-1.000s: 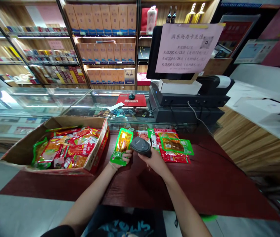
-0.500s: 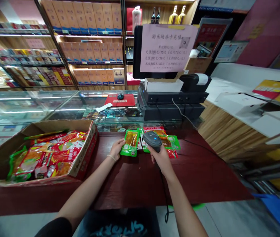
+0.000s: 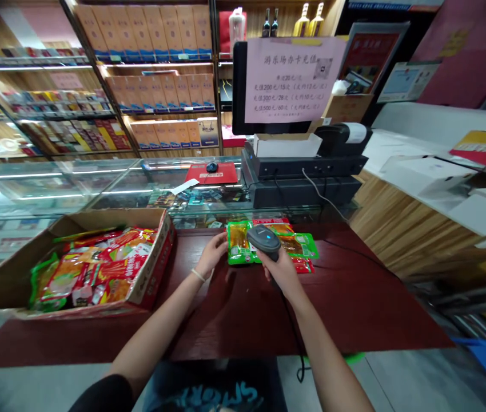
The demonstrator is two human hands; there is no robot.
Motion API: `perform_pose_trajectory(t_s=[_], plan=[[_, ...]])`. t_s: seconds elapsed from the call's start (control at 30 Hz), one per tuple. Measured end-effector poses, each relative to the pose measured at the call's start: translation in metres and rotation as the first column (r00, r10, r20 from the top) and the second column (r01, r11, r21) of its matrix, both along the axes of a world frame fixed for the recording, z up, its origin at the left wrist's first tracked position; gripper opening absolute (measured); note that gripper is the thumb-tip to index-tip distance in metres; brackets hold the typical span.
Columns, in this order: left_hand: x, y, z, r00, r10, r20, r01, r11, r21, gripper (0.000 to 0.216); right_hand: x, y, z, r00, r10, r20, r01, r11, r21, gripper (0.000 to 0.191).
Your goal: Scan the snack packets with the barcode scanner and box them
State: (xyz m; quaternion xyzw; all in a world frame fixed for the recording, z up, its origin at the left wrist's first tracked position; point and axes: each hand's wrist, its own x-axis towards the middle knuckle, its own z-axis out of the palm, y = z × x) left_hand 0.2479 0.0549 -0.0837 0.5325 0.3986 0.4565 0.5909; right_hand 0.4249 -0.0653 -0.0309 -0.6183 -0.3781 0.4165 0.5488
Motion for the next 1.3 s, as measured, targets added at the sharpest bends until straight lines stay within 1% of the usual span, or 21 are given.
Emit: perform_pose_trajectory(t_s=[0.13, 0.23, 0.3, 0.37, 0.47, 0.57, 0.67, 0.73, 0.8, 0.9, 0.97, 1.03, 1.1, 1.13, 1.2, 1.23, 1.3], plan=[[-0.035, -0.016, 0.058, 0.996, -0.026, 0.081, 0.014, 0.989, 0.149, 0.034, -0.022, 0.022, 0.015, 0.987, 0.121, 0.103, -0.122, 0.992, 0.008, 0.044], [-0.078, -0.024, 0.097, 0.997, 0.023, 0.069, -0.041, 0.964, 0.262, 0.034, -0.052, 0.043, 0.022, 0.968, 0.215, 0.132, -0.222, 0.974, 0.037, 0.044], [-0.116, -0.023, 0.113, 0.995, 0.102, 0.009, -0.1, 0.937, 0.334, 0.034, -0.078, 0.056, 0.025, 0.951, 0.277, 0.135, -0.285, 0.958, 0.039, 0.045], [-0.159, -0.019, 0.12, 0.972, 0.218, -0.09, -0.165, 0.901, 0.402, 0.036, -0.106, 0.067, 0.029, 0.929, 0.343, 0.139, -0.35, 0.936, 0.029, 0.046], [-0.228, -0.011, 0.114, 0.881, 0.395, -0.26, -0.236, 0.843, 0.484, 0.037, -0.151, 0.08, 0.038, 0.885, 0.44, 0.153, -0.45, 0.892, 0.035, 0.043], [-0.292, -0.006, 0.101, 0.747, 0.521, -0.412, -0.266, 0.803, 0.533, 0.036, -0.196, 0.091, 0.044, 0.838, 0.523, 0.155, -0.538, 0.84, 0.078, 0.038], [-0.339, -0.006, 0.087, 0.601, 0.58, -0.549, -0.262, 0.793, 0.551, 0.032, -0.234, 0.099, 0.044, 0.782, 0.6, 0.166, -0.617, 0.784, 0.074, 0.036], [-0.359, -0.008, 0.08, 0.55, 0.566, -0.614, -0.225, 0.809, 0.543, 0.029, -0.254, 0.104, 0.04, 0.754, 0.633, 0.179, -0.649, 0.758, 0.054, 0.036], [-0.37, -0.009, 0.074, 0.54, 0.516, -0.665, -0.153, 0.837, 0.525, 0.027, -0.267, 0.108, 0.037, 0.738, 0.648, 0.186, -0.665, 0.745, 0.042, 0.036], [-0.372, -0.011, 0.066, 0.552, 0.421, -0.719, -0.017, 0.869, 0.495, 0.026, -0.278, 0.112, 0.031, 0.731, 0.656, 0.187, -0.672, 0.74, 0.032, 0.036], [-0.369, -0.012, 0.06, 0.589, 0.332, -0.737, 0.088, 0.88, 0.467, 0.034, -0.28, 0.115, 0.028, 0.732, 0.656, 0.186, -0.671, 0.741, 0.028, 0.036], [-0.366, -0.011, 0.053, 0.644, 0.221, -0.732, 0.178, 0.888, 0.425, 0.044, -0.279, 0.117, 0.024, 0.734, 0.652, 0.188, -0.668, 0.744, 0.029, 0.036], [-0.364, -0.009, 0.048, 0.692, 0.159, -0.705, 0.188, 0.902, 0.388, 0.051, -0.276, 0.118, 0.022, 0.736, 0.649, 0.193, -0.665, 0.746, 0.032, 0.036], [-0.364, -0.007, 0.047, 0.702, 0.158, -0.695, 0.169, 0.91, 0.378, 0.053, -0.274, 0.118, 0.021, 0.738, 0.646, 0.195, -0.663, 0.748, 0.031, 0.036], [-0.364, -0.004, 0.046, 0.68, 0.173, -0.712, 0.152, 0.917, 0.368, 0.049, -0.27, 0.118, 0.02, 0.744, 0.639, 0.197, -0.655, 0.755, 0.024, 0.037], [-0.364, -0.004, 0.047, 0.649, 0.175, -0.741, 0.164, 0.918, 0.361, 0.043, -0.268, 0.118, 0.019, 0.747, 0.635, 0.197, -0.651, 0.759, 0.022, 0.037], [-0.364, -0.003, 0.052, 0.557, 0.202, -0.805, 0.168, 0.923, 0.347, 0.024, -0.264, 0.118, 0.019, 0.752, 0.629, 0.197, -0.645, 0.763, 0.028, 0.038]])
